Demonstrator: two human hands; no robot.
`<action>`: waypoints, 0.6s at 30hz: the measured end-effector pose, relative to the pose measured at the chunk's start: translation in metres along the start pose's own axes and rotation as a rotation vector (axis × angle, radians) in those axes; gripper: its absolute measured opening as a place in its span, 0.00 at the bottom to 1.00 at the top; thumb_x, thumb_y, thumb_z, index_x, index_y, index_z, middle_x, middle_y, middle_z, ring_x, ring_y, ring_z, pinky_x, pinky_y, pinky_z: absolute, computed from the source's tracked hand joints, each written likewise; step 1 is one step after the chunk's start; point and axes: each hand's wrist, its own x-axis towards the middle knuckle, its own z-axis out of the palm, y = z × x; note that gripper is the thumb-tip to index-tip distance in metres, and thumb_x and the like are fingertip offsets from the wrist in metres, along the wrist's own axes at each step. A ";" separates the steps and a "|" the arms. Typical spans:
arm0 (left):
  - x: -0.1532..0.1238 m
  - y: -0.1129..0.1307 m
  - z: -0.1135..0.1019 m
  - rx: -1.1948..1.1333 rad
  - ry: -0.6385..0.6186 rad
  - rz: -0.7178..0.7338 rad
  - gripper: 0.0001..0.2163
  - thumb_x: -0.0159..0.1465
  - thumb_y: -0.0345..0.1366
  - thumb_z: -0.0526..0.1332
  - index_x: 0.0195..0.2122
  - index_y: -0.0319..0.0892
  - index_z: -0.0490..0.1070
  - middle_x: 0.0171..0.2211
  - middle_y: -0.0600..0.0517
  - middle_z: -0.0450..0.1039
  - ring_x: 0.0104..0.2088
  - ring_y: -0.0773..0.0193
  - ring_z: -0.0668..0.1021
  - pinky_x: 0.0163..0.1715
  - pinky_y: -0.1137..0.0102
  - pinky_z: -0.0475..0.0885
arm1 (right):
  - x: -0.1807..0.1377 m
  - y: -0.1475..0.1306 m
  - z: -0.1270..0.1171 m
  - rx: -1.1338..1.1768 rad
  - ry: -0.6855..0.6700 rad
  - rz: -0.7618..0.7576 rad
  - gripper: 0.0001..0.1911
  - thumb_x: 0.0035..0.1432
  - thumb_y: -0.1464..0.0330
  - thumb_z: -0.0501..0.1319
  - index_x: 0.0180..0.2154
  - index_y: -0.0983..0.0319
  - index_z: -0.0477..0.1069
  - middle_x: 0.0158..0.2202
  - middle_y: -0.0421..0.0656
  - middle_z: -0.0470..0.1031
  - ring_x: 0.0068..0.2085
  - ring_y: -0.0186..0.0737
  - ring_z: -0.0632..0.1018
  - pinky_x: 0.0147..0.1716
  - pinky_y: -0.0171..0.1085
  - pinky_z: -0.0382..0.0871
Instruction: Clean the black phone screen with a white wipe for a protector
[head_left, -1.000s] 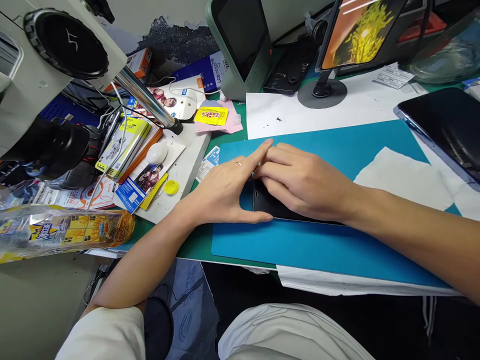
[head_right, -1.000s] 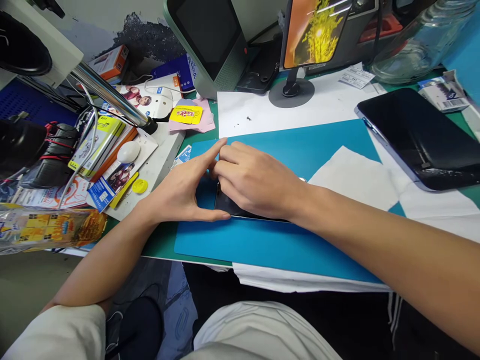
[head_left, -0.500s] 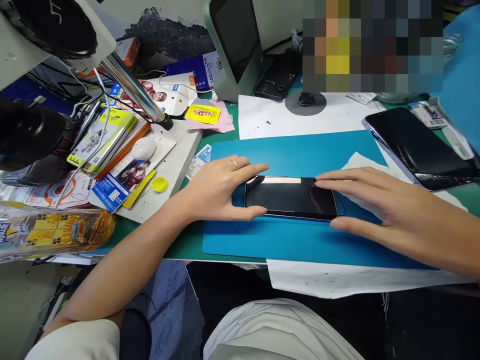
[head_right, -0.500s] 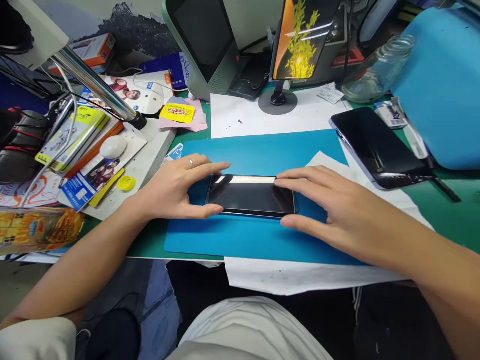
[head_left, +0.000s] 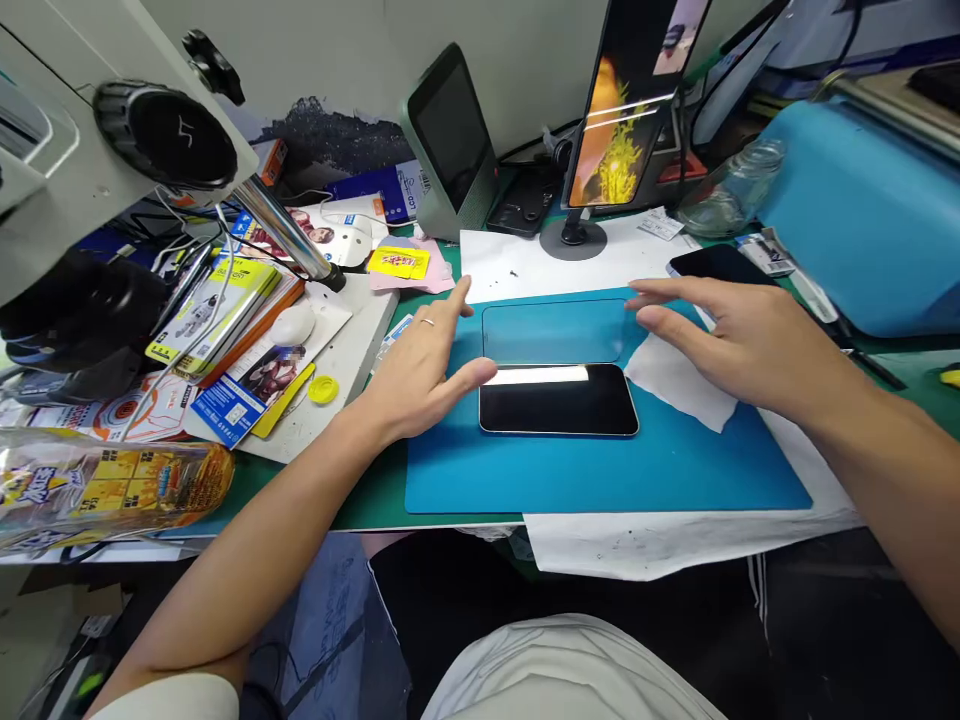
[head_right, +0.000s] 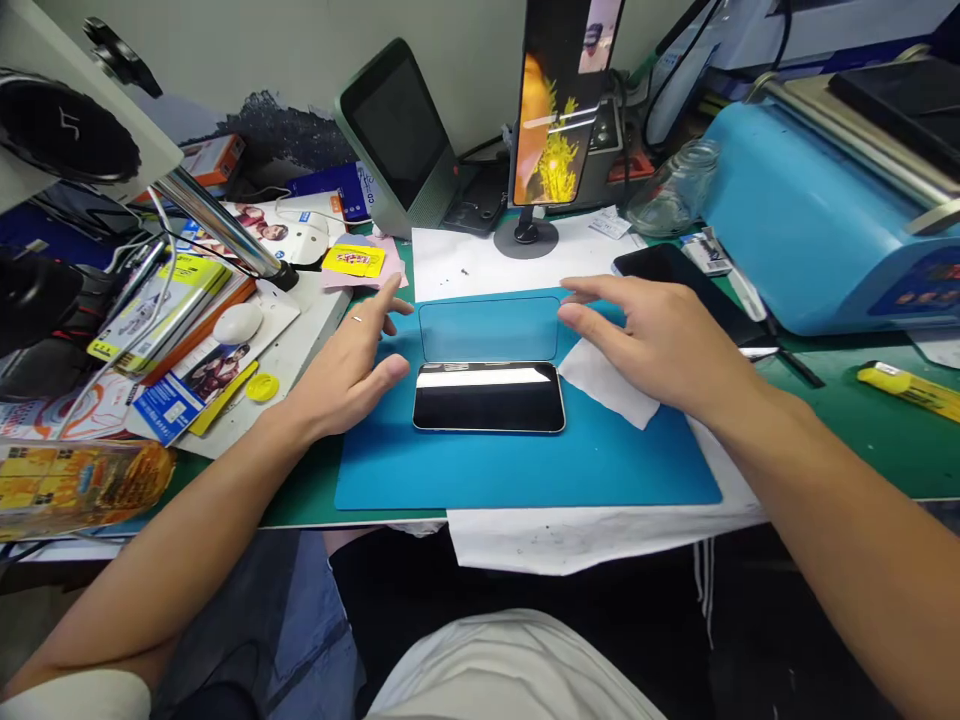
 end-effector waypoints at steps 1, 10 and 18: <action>0.000 0.000 0.000 0.004 0.017 -0.009 0.38 0.71 0.62 0.44 0.73 0.41 0.45 0.59 0.39 0.68 0.52 0.50 0.73 0.50 0.57 0.68 | -0.004 0.001 -0.002 -0.025 0.041 0.009 0.26 0.69 0.53 0.54 0.57 0.62 0.76 0.56 0.50 0.79 0.53 0.49 0.80 0.47 0.44 0.72; 0.002 0.013 -0.004 0.103 -0.186 0.075 0.30 0.65 0.64 0.56 0.51 0.41 0.71 0.46 0.44 0.73 0.45 0.50 0.74 0.46 0.60 0.69 | -0.082 0.013 0.020 -0.213 0.011 -0.089 0.33 0.69 0.48 0.50 0.61 0.64 0.72 0.64 0.51 0.71 0.63 0.56 0.73 0.61 0.53 0.70; 0.003 0.012 -0.002 0.098 -0.202 0.094 0.28 0.66 0.63 0.56 0.49 0.42 0.72 0.43 0.46 0.74 0.43 0.52 0.75 0.42 0.62 0.68 | -0.086 0.009 0.019 -0.158 0.131 -0.158 0.18 0.71 0.60 0.54 0.51 0.59 0.78 0.54 0.45 0.81 0.56 0.48 0.80 0.59 0.48 0.73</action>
